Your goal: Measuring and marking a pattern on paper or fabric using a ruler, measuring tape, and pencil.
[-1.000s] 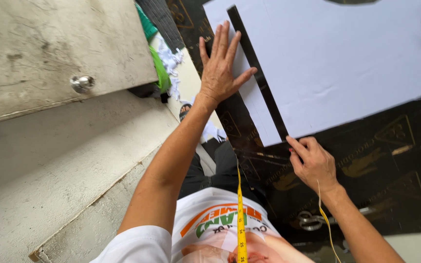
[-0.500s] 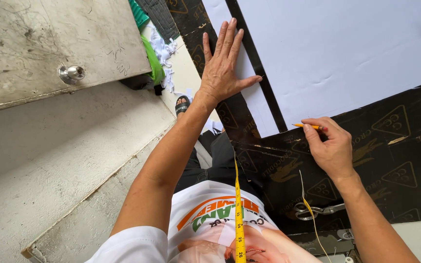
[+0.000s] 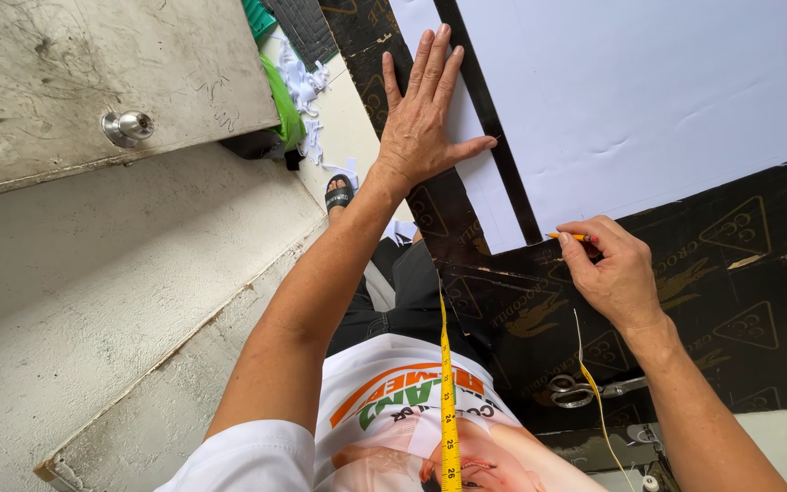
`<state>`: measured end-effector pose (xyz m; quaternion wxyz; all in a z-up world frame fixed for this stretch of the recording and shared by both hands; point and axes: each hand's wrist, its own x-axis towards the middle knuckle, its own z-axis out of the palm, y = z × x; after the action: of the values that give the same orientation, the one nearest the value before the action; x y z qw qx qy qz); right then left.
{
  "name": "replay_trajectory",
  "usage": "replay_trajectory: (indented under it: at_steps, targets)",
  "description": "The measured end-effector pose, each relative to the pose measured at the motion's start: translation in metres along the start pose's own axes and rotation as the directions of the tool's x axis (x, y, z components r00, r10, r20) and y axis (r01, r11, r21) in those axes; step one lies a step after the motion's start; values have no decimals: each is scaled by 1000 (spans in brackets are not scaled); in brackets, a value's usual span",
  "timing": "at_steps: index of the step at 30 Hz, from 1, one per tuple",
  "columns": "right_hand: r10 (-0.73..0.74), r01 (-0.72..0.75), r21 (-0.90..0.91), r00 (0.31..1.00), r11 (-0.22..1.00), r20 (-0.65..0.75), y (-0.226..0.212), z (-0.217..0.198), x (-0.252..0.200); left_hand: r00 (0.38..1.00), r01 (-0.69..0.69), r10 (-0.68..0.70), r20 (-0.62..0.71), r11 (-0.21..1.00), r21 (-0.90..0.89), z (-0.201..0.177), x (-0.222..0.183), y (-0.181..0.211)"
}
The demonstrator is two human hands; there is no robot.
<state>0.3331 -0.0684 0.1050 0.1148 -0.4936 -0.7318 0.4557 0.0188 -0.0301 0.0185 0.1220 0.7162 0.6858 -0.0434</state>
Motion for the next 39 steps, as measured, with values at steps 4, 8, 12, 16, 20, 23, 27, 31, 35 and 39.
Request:
replay_trajectory:
  at_steps: [4, 8, 12, 16, 20, 23, 27, 31, 35, 39]
  targets:
    - [-23, 24, -23, 1000, 999, 13, -6, 1, 5, 999, -4, 2, -41, 999, -45, -5, 1, 1]
    - [22, -16, -80, 997, 997, 73, -10, 3, 18, 999, 25, -23, 25, 997, -78, -16, 0, 1]
    - [158, -131, -156, 972, 979, 174, -29, 1, 50, 1000, 23, -22, 11, 996, -81, -17, 1, 2]
    - [135, -110, -143, 976, 984, 174, -25, 9, 100, 999, 24, -29, -43, 994, -106, -13, 1, 1]
    - [26, -3, -125, 982, 992, 188, -35, 17, 164, 998, 22, -29, -64, 993, -112, -13, 2, 0]
    - [-110, 122, -130, 989, 984, 98, -37, 32, 216, 998, 53, -55, -11, 988, -143, -16, 4, 1]
    - [-308, 301, -177, 951, 937, -16, -33, 45, 295, 996, 80, -73, 44, 978, -192, -17, 7, 1]
    - [-394, 379, -131, 912, 916, -118, -54, 56, 360, 996, 77, -68, 51, 977, -201, -17, 7, -1]
    - [-425, 489, 90, 823, 867, -376, -79, 33, 358, 997, 70, -64, 35, 968, -242, -15, 7, 1]
    - [-89, 184, 240, 929, 953, -360, -117, 5, 238, 997, 39, -58, -57, 955, -296, -17, -1, 3]
